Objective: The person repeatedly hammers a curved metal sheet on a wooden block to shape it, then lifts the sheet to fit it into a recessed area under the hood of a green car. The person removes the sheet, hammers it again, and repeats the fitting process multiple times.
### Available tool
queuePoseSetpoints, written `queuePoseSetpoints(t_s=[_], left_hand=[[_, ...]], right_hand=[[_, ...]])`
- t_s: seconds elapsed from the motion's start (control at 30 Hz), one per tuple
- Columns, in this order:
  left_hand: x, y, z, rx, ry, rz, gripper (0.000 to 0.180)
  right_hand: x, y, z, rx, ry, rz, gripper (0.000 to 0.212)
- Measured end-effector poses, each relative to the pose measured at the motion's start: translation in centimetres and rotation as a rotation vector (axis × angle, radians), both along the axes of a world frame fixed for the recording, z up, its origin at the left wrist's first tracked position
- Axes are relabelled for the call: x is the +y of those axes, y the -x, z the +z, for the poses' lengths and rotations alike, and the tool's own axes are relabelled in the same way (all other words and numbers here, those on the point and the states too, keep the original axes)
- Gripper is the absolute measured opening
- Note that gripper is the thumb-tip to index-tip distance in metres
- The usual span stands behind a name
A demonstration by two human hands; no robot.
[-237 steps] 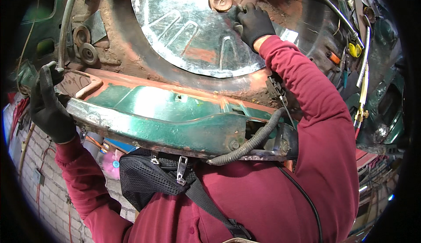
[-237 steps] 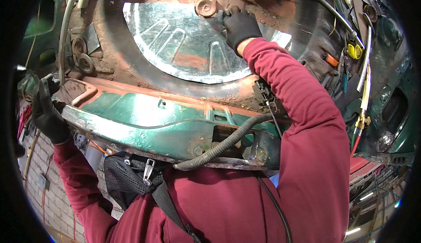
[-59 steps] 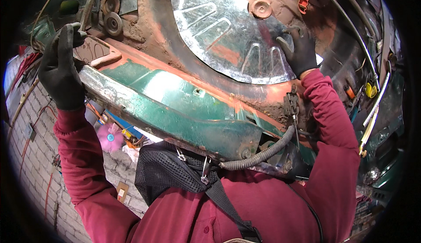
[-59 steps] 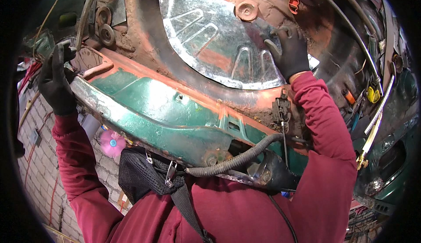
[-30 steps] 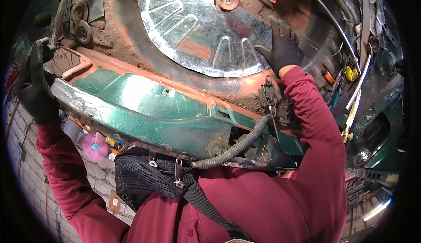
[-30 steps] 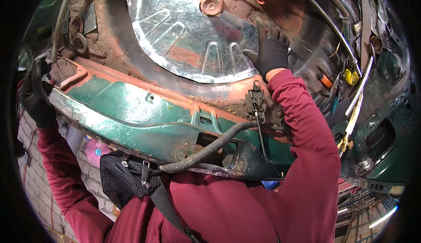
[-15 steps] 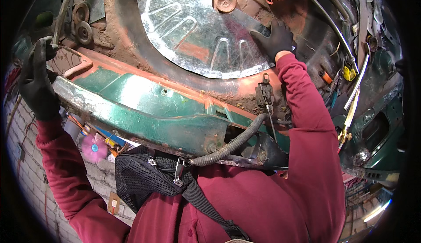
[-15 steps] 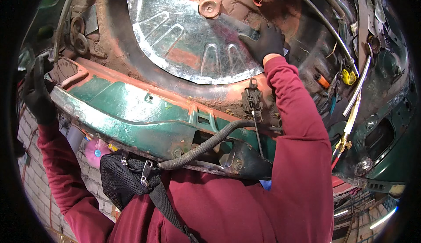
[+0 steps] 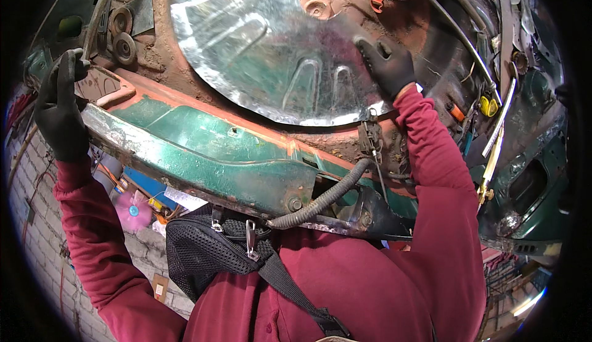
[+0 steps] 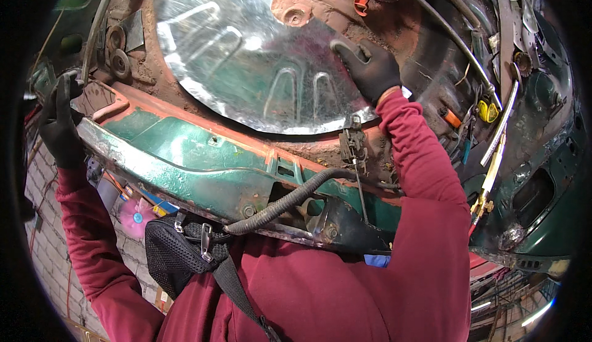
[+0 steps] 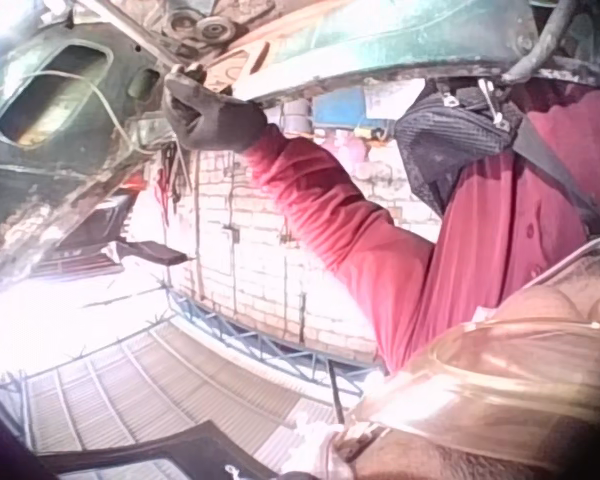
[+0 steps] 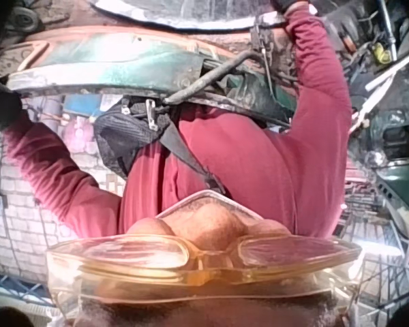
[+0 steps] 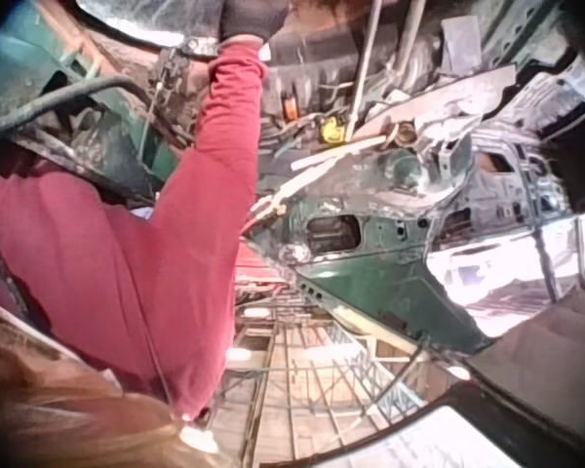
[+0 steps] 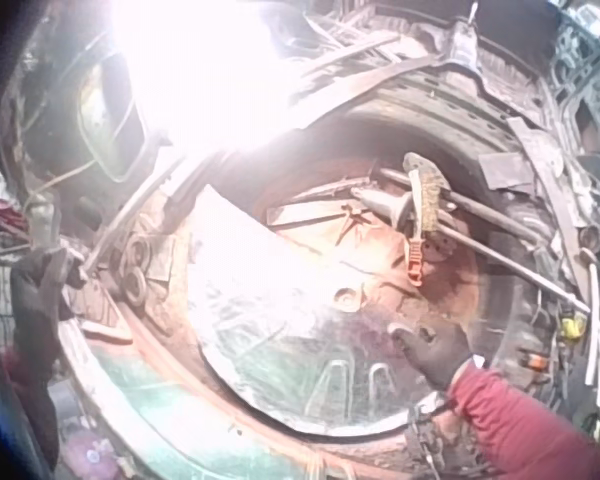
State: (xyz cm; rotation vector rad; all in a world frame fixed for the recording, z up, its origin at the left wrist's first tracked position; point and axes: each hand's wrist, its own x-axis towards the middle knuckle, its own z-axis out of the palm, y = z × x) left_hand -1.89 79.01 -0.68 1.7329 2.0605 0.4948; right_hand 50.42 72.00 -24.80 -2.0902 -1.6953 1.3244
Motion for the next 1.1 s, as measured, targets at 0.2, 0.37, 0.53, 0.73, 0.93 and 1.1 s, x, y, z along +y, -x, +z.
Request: queuePoseSetpoints(t_s=[0.2, 0.37, 0.53, 0.73, 0.93, 1.1], left_hand=[[0.0, 0.0, -0.4, -0.127, -0.036, -0.022, 0.028], [0.3, -1.9, 0.0, -0.188, -0.042, 0.015, 0.028], [0.5, -1.7, -0.7, -0.028, -0.181, -0.064, 0.032], [0.2, -2.2, 0.7, 0.120, -0.366, -0.098, 0.047], [-3.2, -7.3, 6.1, 0.272, -0.782, -0.453, 0.082], [-8.4, -8.8, 12.1, 0.478, -0.930, -0.596, 0.090]], right_hand=[[5.2, 0.4, 5.1, 0.147, -0.406, -0.140, 0.054], [9.3, -1.5, 10.3, 0.155, -0.550, -0.115, 0.049], [11.4, -2.5, 16.6, -0.062, -0.555, -0.180, 0.051], [12.1, -2.6, 21.6, -0.106, -0.821, -0.229, 0.060], [9.5, -1.5, 27.7, -0.020, -0.898, -0.180, 0.061], [6.1, 1.2, 34.4, 0.131, -0.697, -0.085, 0.069]])
